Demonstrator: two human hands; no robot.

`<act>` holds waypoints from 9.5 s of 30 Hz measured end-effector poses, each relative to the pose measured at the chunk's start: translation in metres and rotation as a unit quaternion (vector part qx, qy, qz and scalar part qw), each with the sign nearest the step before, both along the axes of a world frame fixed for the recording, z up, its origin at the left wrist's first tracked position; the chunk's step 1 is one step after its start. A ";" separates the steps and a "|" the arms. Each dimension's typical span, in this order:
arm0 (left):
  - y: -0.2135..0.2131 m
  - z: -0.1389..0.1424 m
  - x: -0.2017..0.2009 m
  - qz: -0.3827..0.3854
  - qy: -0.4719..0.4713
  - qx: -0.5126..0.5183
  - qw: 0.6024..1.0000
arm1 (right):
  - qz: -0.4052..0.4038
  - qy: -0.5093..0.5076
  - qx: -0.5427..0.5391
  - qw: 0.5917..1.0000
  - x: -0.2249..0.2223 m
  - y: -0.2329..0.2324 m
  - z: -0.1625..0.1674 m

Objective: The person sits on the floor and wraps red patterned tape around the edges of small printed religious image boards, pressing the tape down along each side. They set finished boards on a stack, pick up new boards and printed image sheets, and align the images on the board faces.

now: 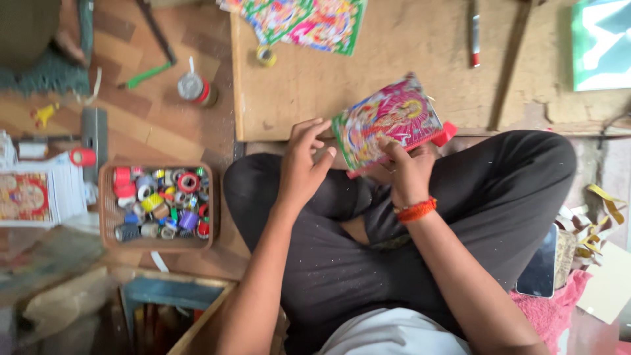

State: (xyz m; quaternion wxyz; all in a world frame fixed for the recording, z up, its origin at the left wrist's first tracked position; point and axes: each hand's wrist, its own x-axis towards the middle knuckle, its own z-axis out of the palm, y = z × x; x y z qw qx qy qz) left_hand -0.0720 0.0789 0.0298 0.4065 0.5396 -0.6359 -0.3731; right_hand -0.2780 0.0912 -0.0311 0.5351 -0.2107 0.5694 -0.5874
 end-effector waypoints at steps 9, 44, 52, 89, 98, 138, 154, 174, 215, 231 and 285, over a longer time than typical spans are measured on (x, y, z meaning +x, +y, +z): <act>-0.017 0.073 -0.046 -0.036 -0.043 -0.200 0.978 | 0.209 0.333 -0.144 0.908 -0.071 0.020 0.119; 0.065 -0.004 -0.114 -0.030 0.181 -0.019 0.983 | 0.163 0.643 -0.284 0.692 -0.080 0.073 0.157; 0.068 -0.007 -0.125 -0.033 0.234 -0.006 0.972 | 0.166 0.585 -0.283 0.742 -0.049 0.065 0.150; 0.065 -0.005 -0.099 0.013 0.527 0.059 0.848 | 0.243 -0.108 -0.173 0.948 -0.135 0.078 0.118; 0.076 0.013 -0.100 -0.024 0.558 0.096 0.824 | 0.308 -0.148 -0.173 0.924 -0.132 0.083 0.150; 0.079 0.055 -0.094 0.025 0.478 0.083 0.874 | 0.102 0.361 -0.374 0.849 -0.095 0.090 0.194; 0.038 0.132 -0.080 0.024 0.193 -0.037 0.980 | 0.176 0.336 -0.225 0.897 -0.068 0.085 0.140; 0.051 0.097 -0.097 0.067 0.414 -0.041 0.907 | 0.110 0.256 -0.216 0.936 -0.058 0.099 0.118; 0.002 -0.040 -0.077 0.065 0.297 -0.112 0.946 | 0.361 0.142 0.015 0.922 -0.106 -0.018 0.095; -0.001 -0.043 -0.076 0.014 0.313 -0.085 0.946 | 0.549 0.212 0.023 0.808 -0.093 -0.061 0.115; 0.040 0.001 -0.076 0.133 0.411 0.002 0.902 | 0.226 0.519 -0.138 0.812 -0.134 -0.052 0.061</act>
